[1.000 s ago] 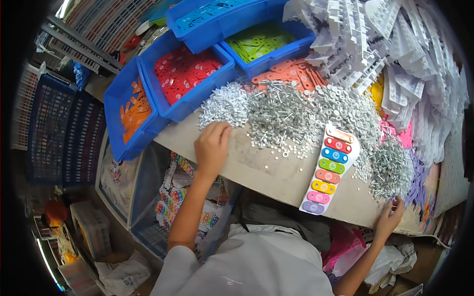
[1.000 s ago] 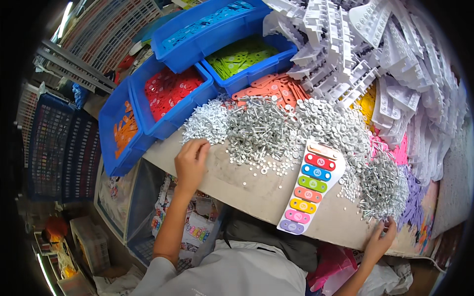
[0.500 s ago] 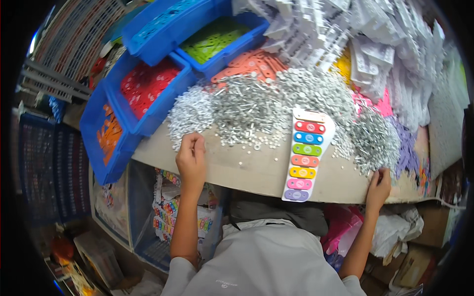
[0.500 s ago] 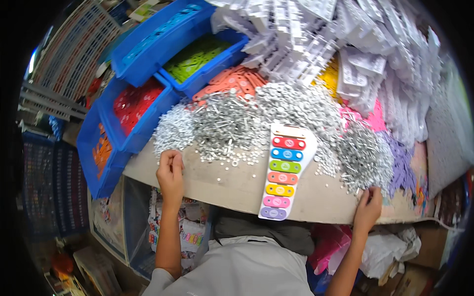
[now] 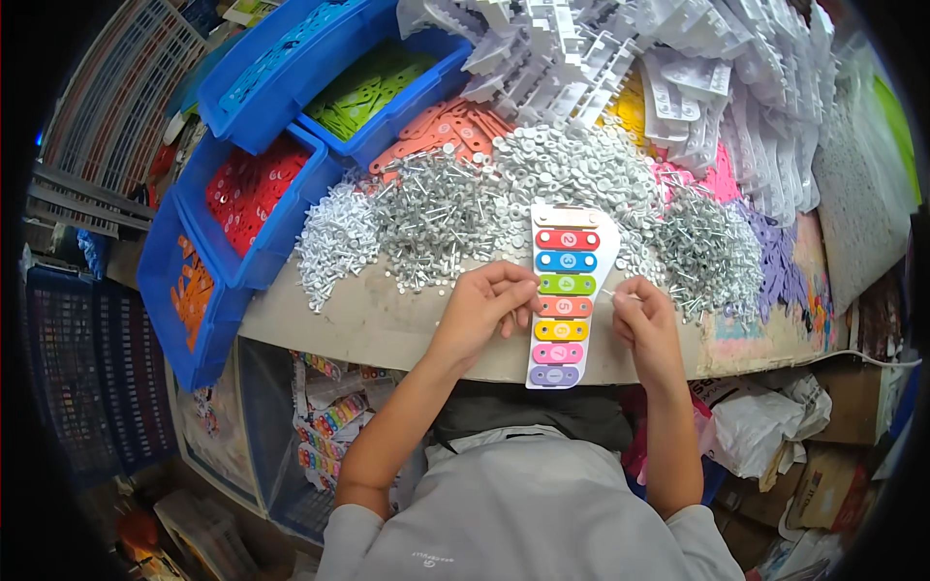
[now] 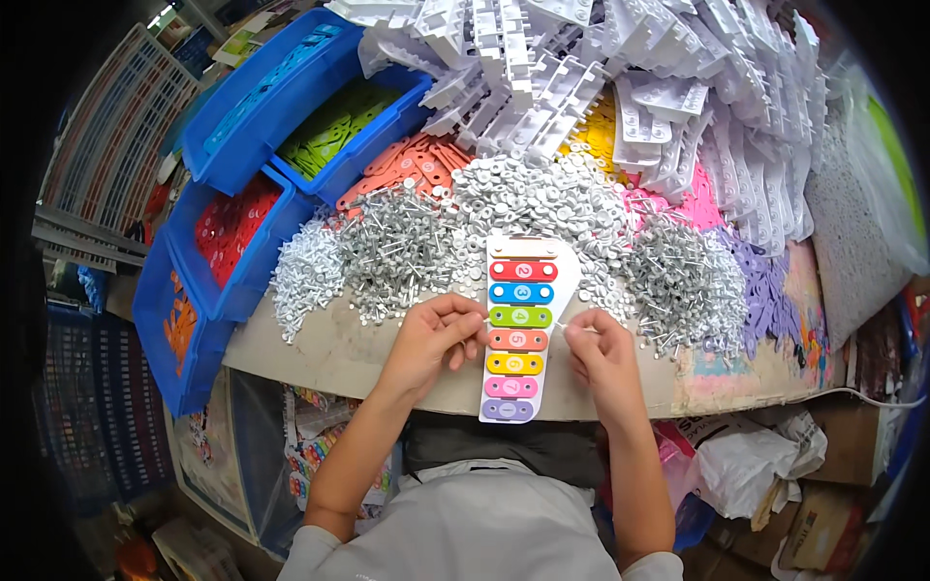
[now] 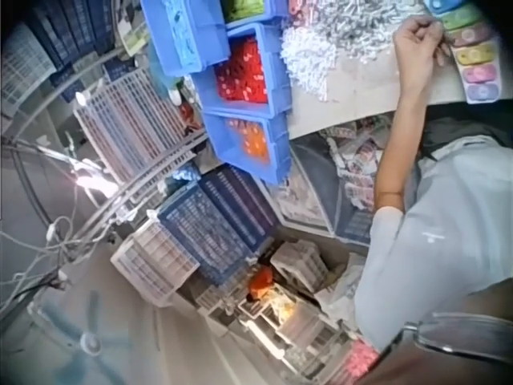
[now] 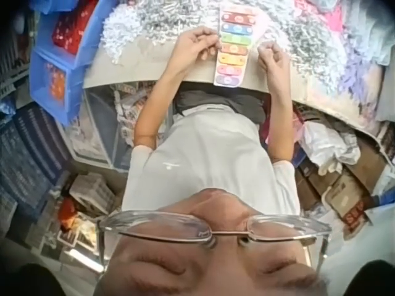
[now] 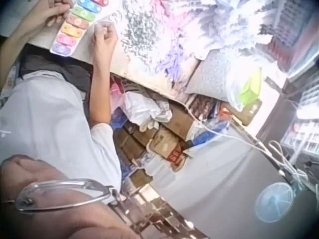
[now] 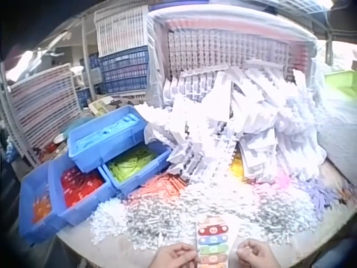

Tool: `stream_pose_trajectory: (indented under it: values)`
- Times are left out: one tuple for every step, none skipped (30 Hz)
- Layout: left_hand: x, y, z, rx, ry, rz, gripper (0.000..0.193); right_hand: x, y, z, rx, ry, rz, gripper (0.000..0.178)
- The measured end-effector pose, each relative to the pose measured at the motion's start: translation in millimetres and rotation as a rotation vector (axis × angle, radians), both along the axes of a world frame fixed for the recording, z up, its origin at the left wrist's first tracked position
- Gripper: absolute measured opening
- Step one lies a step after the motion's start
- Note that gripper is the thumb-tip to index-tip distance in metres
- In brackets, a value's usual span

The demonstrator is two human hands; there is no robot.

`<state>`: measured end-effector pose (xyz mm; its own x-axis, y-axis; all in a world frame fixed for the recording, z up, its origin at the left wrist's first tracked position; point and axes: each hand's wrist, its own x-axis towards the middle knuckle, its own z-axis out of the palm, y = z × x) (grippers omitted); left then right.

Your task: Assembling a colorful toy by inserting small plastic pieces into a white base.

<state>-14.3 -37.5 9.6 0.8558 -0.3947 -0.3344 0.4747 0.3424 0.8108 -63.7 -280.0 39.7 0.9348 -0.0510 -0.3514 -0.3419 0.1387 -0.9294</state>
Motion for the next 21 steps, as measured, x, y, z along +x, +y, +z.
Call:
stream_pose_trajectory:
  values:
    - [3, -3, -2, 0.015, 0.000, -0.007, 0.014, 6, 3, -5, 0.054, 0.023, 0.015, 0.009]
    - [4, -5, -4, 0.017, -0.001, -0.010, 0.014, 9, 6, -8, 0.109, 0.046, 0.033, 0.010]
    - [6, -7, -7, 0.024, -0.010, -0.018, 0.014, 11, 8, -9, 0.111, 0.046, 0.030, 0.010]
    - [7, -8, -8, 0.031, -0.020, -0.025, 0.014, 12, 10, -10, 0.101, 0.060, 0.025, 0.010]
    - [8, -8, -8, 0.032, -0.018, -0.026, 0.014, 13, 11, -10, 0.091, 0.076, 0.020, 0.011]
    - [8, -8, -6, 0.043, -0.021, -0.026, 0.014, 13, 12, -10, 0.092, 0.079, 0.019, 0.011]
    - [9, -8, -5, 0.054, -0.023, -0.026, 0.013, 14, 13, -9, 0.079, 0.073, 0.019, 0.011]
    - [10, -8, -4, 0.055, -0.022, -0.026, 0.013, 14, 14, -9, 0.067, 0.066, 0.021, 0.012]
    - [11, -8, -3, 0.055, -0.028, -0.036, 0.013, 14, 14, -10, 0.067, 0.068, 0.020, 0.012]
    - [11, -8, -3, 0.056, -0.036, -0.045, 0.013, 15, 15, -12, 0.060, 0.067, 0.020, 0.013]
    - [12, -8, -3, 0.056, -0.036, -0.046, 0.013, 15, 15, -14, 0.052, 0.065, 0.019, 0.013]
    - [13, -9, -4, 0.057, -0.037, -0.054, 0.013, 16, 15, -15, 0.053, 0.065, 0.019, 0.013]
    - [14, -9, -4, 0.057, -0.039, -0.063, 0.012, 16, 15, -15, 0.040, 0.064, 0.009, 0.014]
    - [16, -8, -3, 0.057, -0.038, -0.064, 0.012, 16, 16, -16, 0.026, 0.064, -0.002, 0.015]
    - [19, -8, -1, 0.123, -0.042, -0.115, 0.017, 17, 14, -15, 0.026, 0.065, -0.003, 0.015]
    - [21, -7, 1, 0.188, -0.045, -0.165, 0.022, 18, 11, -15, -0.011, 0.094, -0.001, 0.018]
    - [22, -9, 0, 0.187, -0.044, -0.161, 0.022, 19, 10, -13, -0.048, 0.123, 0.005, 0.020]
    - [22, -13, -1, 0.363, -0.165, -0.117, 0.029, 19, 11, -10, -0.050, 0.124, 0.010, 0.020]
    - [23, -15, -2, 0.538, -0.284, -0.071, 0.036, 19, 14, -3, -0.081, 0.151, 0.011, 0.021]
    - [25, -14, -2, 0.537, -0.284, -0.063, 0.036, 20, 15, 1, -0.112, 0.175, 0.013, 0.023]
    - [29, -11, -3, 0.462, -0.187, -0.163, 0.040, 22, 13, -1, -0.115, 0.172, 0.021, 0.023]
